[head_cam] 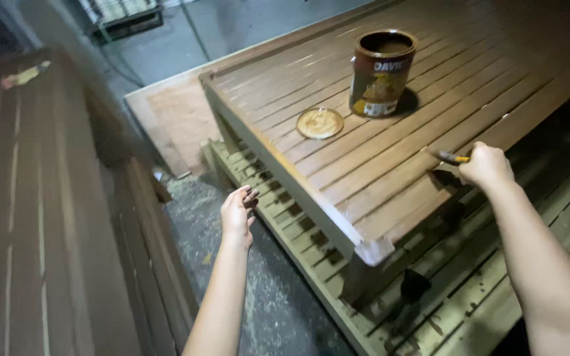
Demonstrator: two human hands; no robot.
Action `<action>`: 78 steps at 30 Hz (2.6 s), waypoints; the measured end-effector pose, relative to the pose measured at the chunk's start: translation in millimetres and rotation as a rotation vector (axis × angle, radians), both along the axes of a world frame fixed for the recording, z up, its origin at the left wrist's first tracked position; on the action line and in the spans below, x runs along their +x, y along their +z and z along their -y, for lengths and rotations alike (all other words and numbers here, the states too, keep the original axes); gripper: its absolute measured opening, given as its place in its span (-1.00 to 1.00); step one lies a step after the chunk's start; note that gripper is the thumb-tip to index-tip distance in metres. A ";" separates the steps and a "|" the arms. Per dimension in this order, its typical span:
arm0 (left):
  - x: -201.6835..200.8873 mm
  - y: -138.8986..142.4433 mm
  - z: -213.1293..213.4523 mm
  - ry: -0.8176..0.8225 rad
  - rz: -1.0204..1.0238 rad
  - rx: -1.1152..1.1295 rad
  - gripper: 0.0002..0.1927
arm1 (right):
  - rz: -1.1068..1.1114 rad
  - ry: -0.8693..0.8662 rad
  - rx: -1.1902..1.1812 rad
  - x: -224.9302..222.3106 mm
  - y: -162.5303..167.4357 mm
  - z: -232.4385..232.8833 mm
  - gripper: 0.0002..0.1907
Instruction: The person applies brown wood stain to slatted wooden furniture using a brush, coating the frame edges and tabletop slats, then rubs the stained surface by hand to work the finish into the wood. A can of stain and its lid rest on the furniture while they work.
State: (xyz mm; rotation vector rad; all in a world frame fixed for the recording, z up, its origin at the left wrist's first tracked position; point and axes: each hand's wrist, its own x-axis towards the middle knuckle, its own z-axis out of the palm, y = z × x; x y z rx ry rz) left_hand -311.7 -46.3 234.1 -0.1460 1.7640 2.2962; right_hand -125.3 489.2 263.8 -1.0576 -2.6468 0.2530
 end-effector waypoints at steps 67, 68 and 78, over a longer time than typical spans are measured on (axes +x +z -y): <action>-66.5 -14.2 -333.1 -1.060 0.024 0.168 -0.71 | 0.419 -0.224 0.008 110.7 12.3 107.4 -0.82; -62.7 -9.9 -331.1 -1.085 0.040 0.131 -0.71 | 0.415 -0.225 -0.001 116.0 15.4 126.5 -0.82; -31.0 21.8 -290.8 -1.370 0.014 -0.008 -0.71 | 0.476 -0.464 -0.334 147.8 60.4 354.7 -0.70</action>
